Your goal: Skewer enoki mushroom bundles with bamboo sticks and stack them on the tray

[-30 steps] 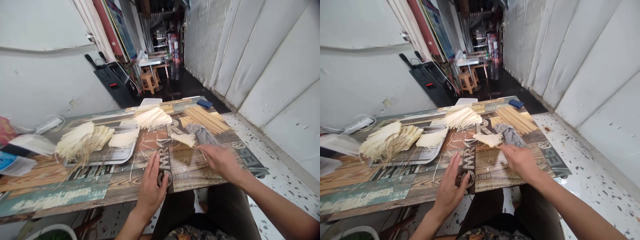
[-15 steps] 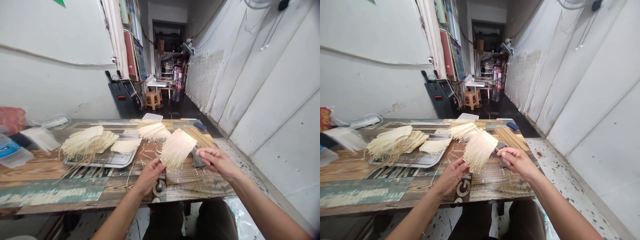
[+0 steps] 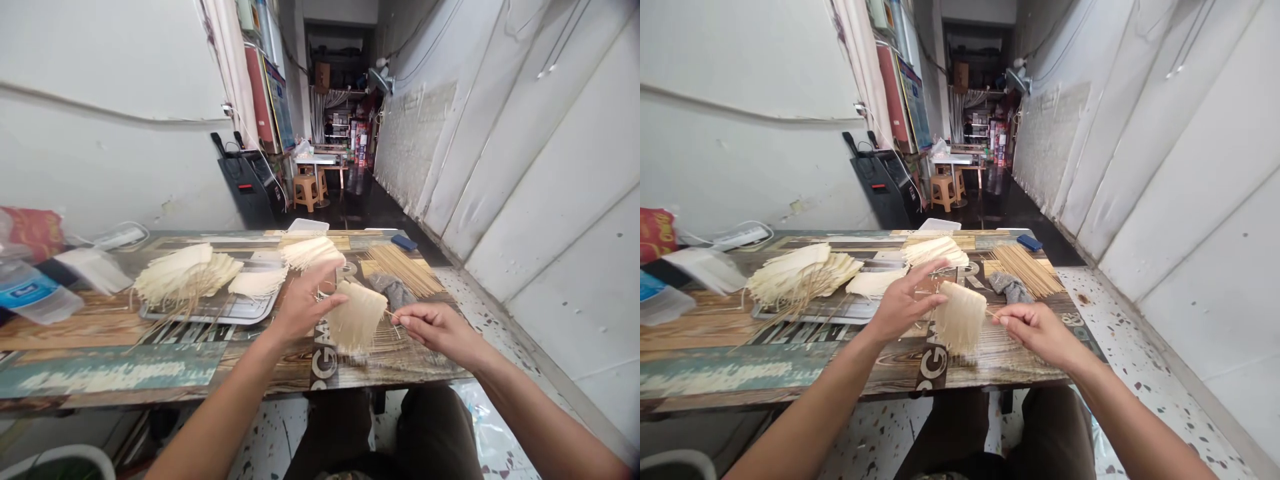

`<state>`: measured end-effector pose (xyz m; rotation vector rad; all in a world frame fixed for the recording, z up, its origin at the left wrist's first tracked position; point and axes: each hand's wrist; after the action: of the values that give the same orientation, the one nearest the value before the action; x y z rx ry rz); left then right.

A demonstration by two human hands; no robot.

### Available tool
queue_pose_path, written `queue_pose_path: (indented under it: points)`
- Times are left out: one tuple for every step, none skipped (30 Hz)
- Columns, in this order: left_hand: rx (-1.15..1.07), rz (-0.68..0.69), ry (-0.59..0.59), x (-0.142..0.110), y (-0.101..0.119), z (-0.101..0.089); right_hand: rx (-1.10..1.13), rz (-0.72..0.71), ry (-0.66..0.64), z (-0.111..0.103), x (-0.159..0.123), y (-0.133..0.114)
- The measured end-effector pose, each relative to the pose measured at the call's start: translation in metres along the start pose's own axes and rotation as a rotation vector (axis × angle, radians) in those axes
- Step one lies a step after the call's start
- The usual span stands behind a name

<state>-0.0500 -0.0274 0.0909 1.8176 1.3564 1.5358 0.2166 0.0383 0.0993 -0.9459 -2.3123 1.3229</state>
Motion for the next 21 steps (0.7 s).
queue_pose_path:
  points:
    - [-0.052, -0.025, -0.071, 0.004, 0.005, -0.001, 0.011, -0.010, -0.021, 0.000, -0.001, 0.001]
    - [-0.100, -0.061, -0.124, 0.007, 0.009, -0.002, 0.028, -0.020, -0.042, -0.001, -0.003, 0.003]
    - [-0.137, -0.095, -0.156, 0.009, 0.013, -0.002, 0.047, -0.027, -0.059, -0.001, -0.004, 0.004]
    - [-0.160, -0.122, -0.169, 0.011, 0.016, -0.002, 0.063, -0.028, -0.072, -0.001, -0.005, 0.005]
    - [-0.171, -0.139, -0.167, 0.012, 0.018, -0.002, 0.078, -0.024, -0.079, -0.002, -0.006, 0.005]
    - [-0.175, -0.153, -0.165, 0.013, 0.019, -0.002, 0.089, -0.016, -0.081, -0.003, -0.006, 0.005]
    - [-0.177, -0.162, -0.166, 0.014, 0.021, -0.002, 0.099, -0.007, -0.080, -0.003, -0.007, 0.004]
    - [-0.172, -0.166, -0.162, 0.015, 0.022, -0.002, 0.111, 0.004, -0.079, -0.004, -0.007, 0.003]
    - [-0.155, -0.161, -0.146, 0.016, 0.022, -0.003, 0.127, 0.016, -0.075, -0.005, -0.007, 0.001]
    - [-0.126, -0.144, -0.109, 0.016, 0.023, -0.003, 0.149, 0.030, -0.066, -0.005, -0.007, 0.000]
    - [-0.085, -0.119, -0.042, 0.015, 0.023, -0.002, 0.179, 0.050, -0.047, -0.005, -0.007, -0.003]
    - [-0.041, -0.093, 0.056, 0.014, 0.023, 0.000, 0.212, 0.075, -0.015, -0.003, -0.007, -0.005]
    - [-0.005, -0.081, 0.166, 0.012, 0.023, 0.003, 0.246, 0.100, 0.030, -0.001, -0.007, -0.008]
    - [0.011, -0.088, 0.258, 0.010, 0.023, 0.008, 0.268, 0.112, 0.095, 0.003, -0.006, -0.010]
    - [-0.004, -0.113, 0.309, 0.007, 0.023, 0.015, 0.278, 0.106, 0.171, 0.009, -0.004, -0.013]
    - [-0.049, -0.147, 0.318, 0.004, 0.023, 0.023, 0.277, 0.085, 0.248, 0.016, -0.002, -0.015]
    - [-0.114, -0.185, 0.293, 0.001, 0.022, 0.032, 0.261, 0.044, 0.328, 0.025, 0.001, -0.017]
    - [-0.190, -0.212, 0.252, -0.002, 0.021, 0.041, 0.245, 0.006, 0.391, 0.034, 0.004, -0.019]
    - [-0.256, -0.234, 0.229, -0.004, 0.021, 0.051, 0.228, -0.024, 0.438, 0.045, 0.008, -0.020]
    - [-0.313, -0.252, 0.231, -0.006, 0.020, 0.059, 0.209, -0.051, 0.481, 0.056, 0.012, -0.021]
    - [-0.357, -0.265, 0.258, -0.008, 0.019, 0.067, 0.188, -0.077, 0.519, 0.066, 0.016, -0.021]
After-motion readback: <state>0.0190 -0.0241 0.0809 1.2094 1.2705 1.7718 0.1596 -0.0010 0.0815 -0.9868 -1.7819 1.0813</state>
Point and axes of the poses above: each hand's wrist, its own x-axis towards the middle knuckle, its own z-axis out of the palm, y = z × x, and after that the axes turned 12 degrees about -x, right-handed
